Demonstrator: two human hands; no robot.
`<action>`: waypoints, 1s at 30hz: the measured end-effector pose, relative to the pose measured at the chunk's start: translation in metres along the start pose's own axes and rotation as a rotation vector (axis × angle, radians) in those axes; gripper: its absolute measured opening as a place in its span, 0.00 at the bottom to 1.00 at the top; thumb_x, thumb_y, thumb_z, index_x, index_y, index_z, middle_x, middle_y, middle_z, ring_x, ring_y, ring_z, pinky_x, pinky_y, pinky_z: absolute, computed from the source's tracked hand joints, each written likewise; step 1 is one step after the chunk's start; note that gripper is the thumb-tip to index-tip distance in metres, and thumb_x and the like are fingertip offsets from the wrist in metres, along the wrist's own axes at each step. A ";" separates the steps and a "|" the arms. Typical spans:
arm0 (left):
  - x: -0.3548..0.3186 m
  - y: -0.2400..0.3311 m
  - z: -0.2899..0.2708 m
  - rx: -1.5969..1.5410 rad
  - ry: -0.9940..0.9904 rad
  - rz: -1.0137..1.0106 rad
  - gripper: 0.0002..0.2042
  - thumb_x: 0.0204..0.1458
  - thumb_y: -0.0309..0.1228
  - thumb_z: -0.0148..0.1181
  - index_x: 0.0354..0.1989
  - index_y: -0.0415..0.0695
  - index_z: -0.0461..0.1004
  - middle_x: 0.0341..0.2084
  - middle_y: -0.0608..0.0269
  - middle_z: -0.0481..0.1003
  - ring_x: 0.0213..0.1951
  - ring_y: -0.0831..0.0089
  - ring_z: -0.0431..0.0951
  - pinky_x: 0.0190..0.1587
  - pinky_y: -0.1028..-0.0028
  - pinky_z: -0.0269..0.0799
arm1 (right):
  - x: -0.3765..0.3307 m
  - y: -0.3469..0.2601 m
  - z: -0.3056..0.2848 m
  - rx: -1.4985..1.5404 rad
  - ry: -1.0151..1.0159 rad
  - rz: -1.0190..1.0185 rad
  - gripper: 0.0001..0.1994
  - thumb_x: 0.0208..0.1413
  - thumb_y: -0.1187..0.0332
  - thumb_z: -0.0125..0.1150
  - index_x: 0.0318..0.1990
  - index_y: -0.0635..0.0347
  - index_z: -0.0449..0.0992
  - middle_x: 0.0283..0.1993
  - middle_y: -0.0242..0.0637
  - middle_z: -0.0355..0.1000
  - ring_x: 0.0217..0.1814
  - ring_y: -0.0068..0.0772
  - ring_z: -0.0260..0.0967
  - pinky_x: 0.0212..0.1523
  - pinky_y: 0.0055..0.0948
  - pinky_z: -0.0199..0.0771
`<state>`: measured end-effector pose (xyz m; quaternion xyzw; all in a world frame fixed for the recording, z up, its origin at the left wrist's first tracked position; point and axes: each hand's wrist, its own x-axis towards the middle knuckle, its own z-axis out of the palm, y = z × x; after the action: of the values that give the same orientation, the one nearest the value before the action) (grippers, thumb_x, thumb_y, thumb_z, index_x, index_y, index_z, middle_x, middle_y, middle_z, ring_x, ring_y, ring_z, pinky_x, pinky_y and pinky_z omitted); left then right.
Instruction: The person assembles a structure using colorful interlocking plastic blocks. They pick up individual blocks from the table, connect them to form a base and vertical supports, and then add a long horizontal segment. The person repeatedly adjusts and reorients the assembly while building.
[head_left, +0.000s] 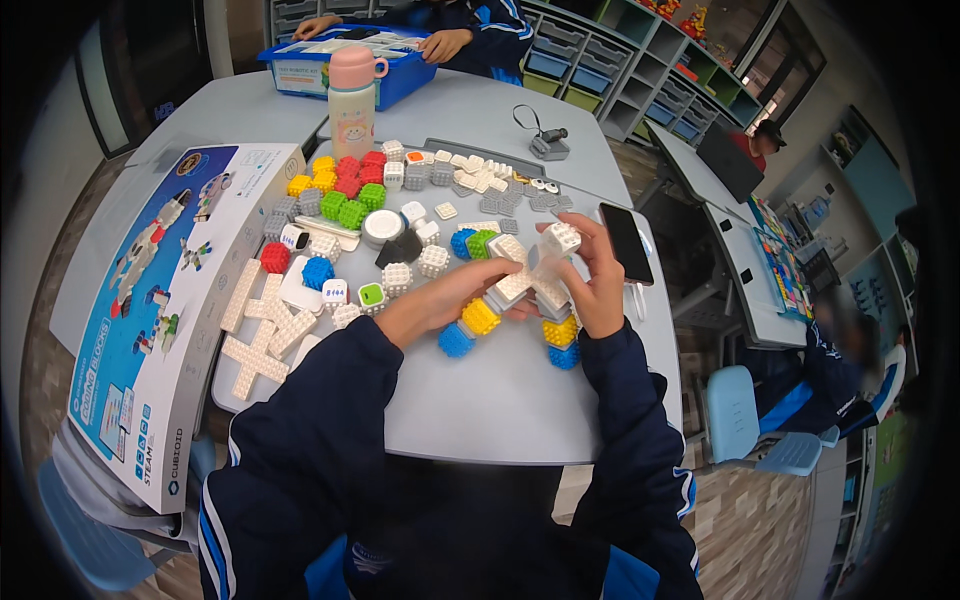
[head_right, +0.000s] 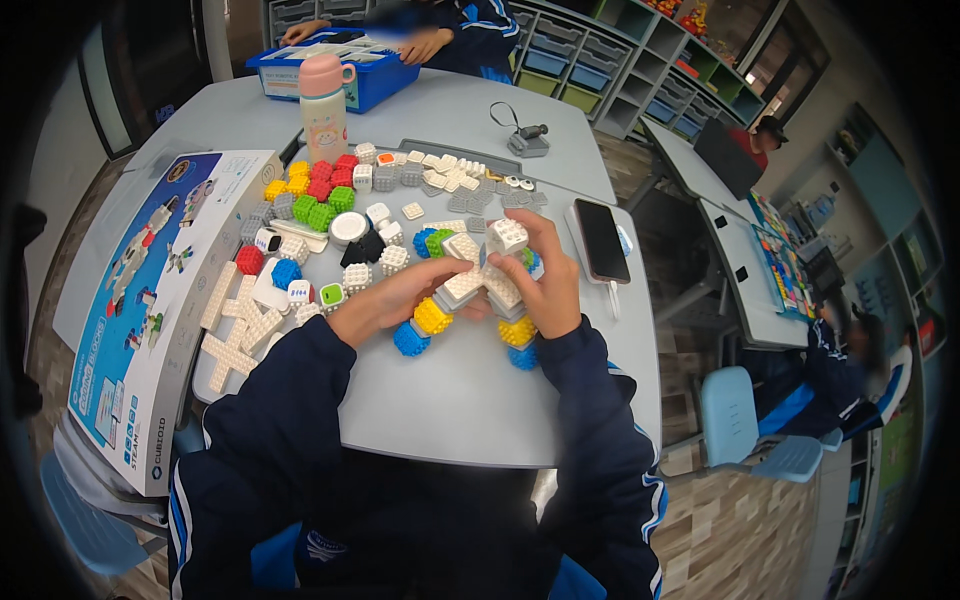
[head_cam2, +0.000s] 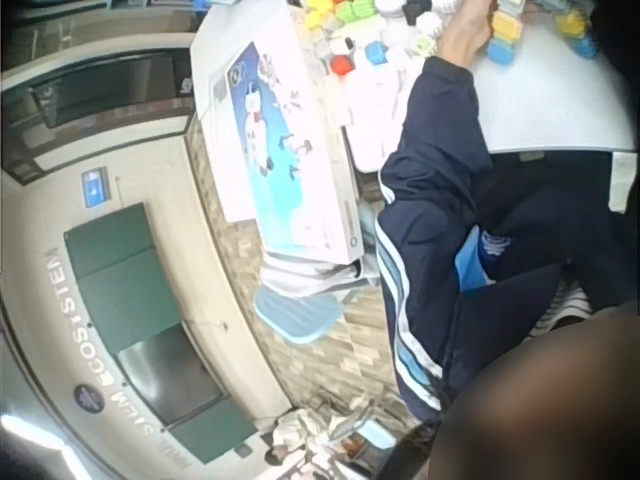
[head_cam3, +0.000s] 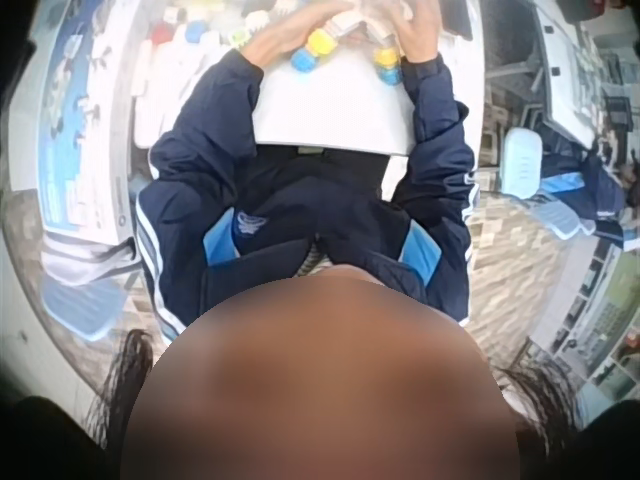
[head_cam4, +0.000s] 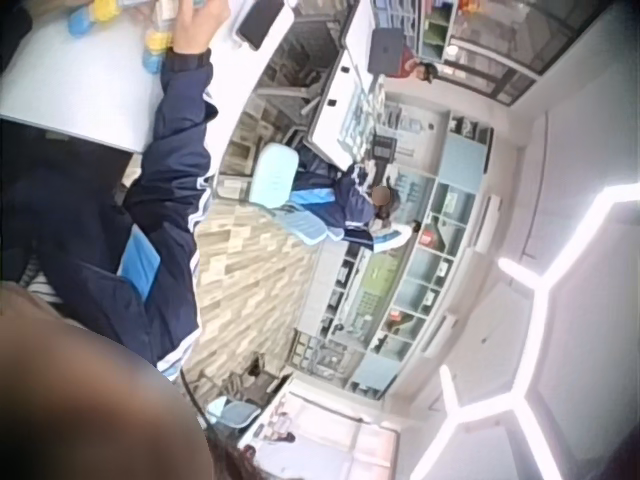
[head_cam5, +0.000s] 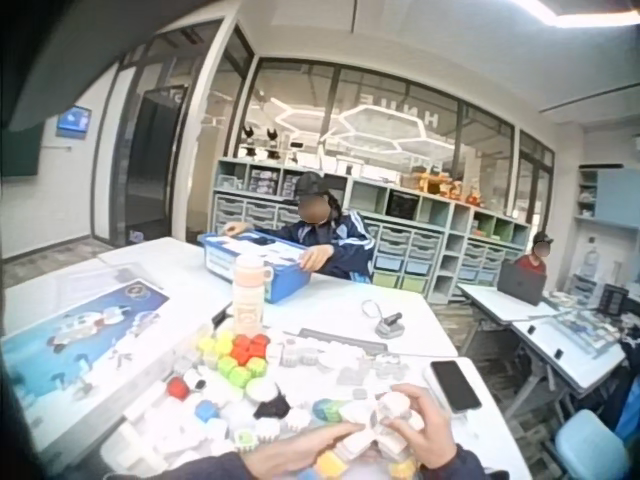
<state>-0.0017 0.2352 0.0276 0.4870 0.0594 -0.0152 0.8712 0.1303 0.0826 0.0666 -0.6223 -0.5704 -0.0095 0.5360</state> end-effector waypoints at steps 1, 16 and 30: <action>-0.001 0.001 -0.001 0.040 0.038 -0.009 0.23 0.65 0.39 0.49 0.58 0.32 0.66 0.50 0.49 0.76 0.45 0.64 0.83 0.49 0.72 0.80 | 0.000 0.000 0.000 -0.097 0.012 0.009 0.26 0.51 0.75 0.68 0.59 0.61 0.67 0.49 0.42 0.74 0.47 0.30 0.73 0.49 0.29 0.73; 0.004 -0.004 -0.007 0.019 -0.064 0.056 0.22 0.64 0.42 0.52 0.56 0.35 0.71 0.49 0.54 0.77 0.47 0.69 0.80 0.51 0.73 0.76 | -0.006 0.010 0.006 -0.072 0.074 0.098 0.17 0.50 0.69 0.71 0.46 0.66 0.76 0.35 0.36 0.76 0.32 0.24 0.68 0.37 0.23 0.70; 0.008 -0.005 -0.008 0.035 -0.093 0.044 0.21 0.65 0.40 0.50 0.56 0.34 0.68 0.47 0.51 0.77 0.44 0.65 0.82 0.46 0.71 0.81 | -0.005 -0.011 0.010 -0.473 0.138 -0.081 0.13 0.49 0.67 0.72 0.36 0.64 0.75 0.29 0.37 0.66 0.28 0.32 0.62 0.29 0.31 0.62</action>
<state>0.0047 0.2398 0.0184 0.5022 0.0077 -0.0199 0.8645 0.1142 0.0834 0.0660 -0.7049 -0.5390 -0.2069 0.4121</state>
